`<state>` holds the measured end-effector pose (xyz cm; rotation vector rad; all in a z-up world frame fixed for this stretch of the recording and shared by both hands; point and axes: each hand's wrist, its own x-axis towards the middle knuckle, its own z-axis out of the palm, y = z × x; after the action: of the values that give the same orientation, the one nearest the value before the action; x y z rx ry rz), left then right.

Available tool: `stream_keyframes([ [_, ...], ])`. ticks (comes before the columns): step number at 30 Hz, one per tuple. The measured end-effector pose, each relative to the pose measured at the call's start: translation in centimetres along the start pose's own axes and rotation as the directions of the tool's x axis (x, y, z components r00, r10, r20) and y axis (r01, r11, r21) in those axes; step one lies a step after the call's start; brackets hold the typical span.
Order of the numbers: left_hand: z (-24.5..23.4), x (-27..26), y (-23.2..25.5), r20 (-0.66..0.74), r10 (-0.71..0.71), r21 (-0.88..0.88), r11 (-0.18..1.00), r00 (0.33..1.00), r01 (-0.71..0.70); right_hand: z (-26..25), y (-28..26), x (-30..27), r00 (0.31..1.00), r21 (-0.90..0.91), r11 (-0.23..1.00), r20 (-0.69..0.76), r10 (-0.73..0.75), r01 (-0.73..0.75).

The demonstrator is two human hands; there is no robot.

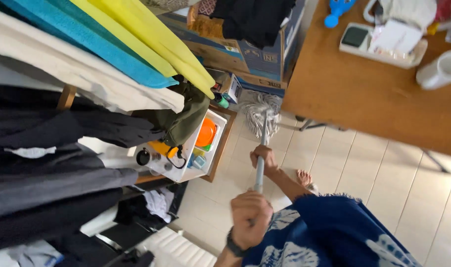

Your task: The person mops the tiled floor of a cluttered room using a white string mop. They move the mop back and forth across the floor, navigating around furniture and scattered items.

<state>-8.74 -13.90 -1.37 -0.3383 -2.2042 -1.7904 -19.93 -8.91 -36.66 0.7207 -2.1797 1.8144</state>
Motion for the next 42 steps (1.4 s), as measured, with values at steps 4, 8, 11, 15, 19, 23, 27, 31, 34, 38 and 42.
stream_keyframes([
  [4, -7.9, -1.7, 3.0, -0.090, 0.112, -0.029, 0.993, 0.990, -0.115, 5.2, -6.7, -4.1, 0.972, -0.275, 0.950, -0.135, -0.192, 0.149],
  [8, -13.2, -2.9, 4.8, -0.118, -0.093, -0.289, 0.956, 0.989, 0.056, 8.8, -12.5, -6.6, 0.970, -0.110, 0.966, 0.039, 0.239, -0.234],
  [11, -14.8, -3.9, 3.8, -0.074, -0.092, -0.340, 0.938, 0.993, 0.062, 9.7, -12.2, -7.2, 0.971, -0.155, 0.965, 0.082, 0.226, -0.211],
  [15, -15.1, -6.5, -1.4, -0.040, 0.016, -0.414, 0.910, 0.999, -0.031, 10.6, -4.8, -6.7, 0.995, -0.246, 0.969, 0.087, 0.049, -0.026],
  [19, -13.2, -7.9, -6.4, 0.024, 0.121, -0.272, 0.956, 0.992, -0.111, 9.0, -1.2, -4.9, 0.996, -0.318, 0.945, 0.017, 0.085, -0.075],
  [23, -11.4, -8.8, -5.6, 0.202, 0.068, -0.209, 0.978, 0.977, -0.025, 7.9, -1.2, -6.1, 0.968, -0.259, 0.965, -0.228, -0.110, 0.048],
  [27, -10.2, -9.8, -2.2, 0.274, 0.193, -0.219, 0.966, 0.942, -0.134, 6.6, -4.6, -9.0, 0.979, -0.168, 0.984, -0.203, 0.029, -0.064],
  [31, -8.5, -11.9, 3.4, 0.322, 0.238, -0.291, 0.946, 0.916, -0.144, 4.9, -11.1, -13.4, 0.974, -0.163, 0.974, -0.187, 0.126, -0.158],
  [34, -6.6, -15.2, 6.8, 0.341, 0.212, -0.338, 0.937, 0.916, -0.091, 3.1, -16.0, -18.3, 0.936, -0.102, 0.941, -0.180, 0.301, -0.323],
  [38, -3.9, -20.2, 10.8, 0.408, 0.229, -0.342, 0.936, 0.884, -0.085, 1.2, -21.2, -24.5, 0.933, -0.074, 0.943, -0.186, 0.307, -0.325],
  [42, -2.3, -24.3, 13.5, 0.471, 0.183, -0.325, 0.945, 0.863, -0.023, 0.9, -23.4, -29.3, 0.914, -0.137, 0.938, -0.308, 0.265, -0.318],
])
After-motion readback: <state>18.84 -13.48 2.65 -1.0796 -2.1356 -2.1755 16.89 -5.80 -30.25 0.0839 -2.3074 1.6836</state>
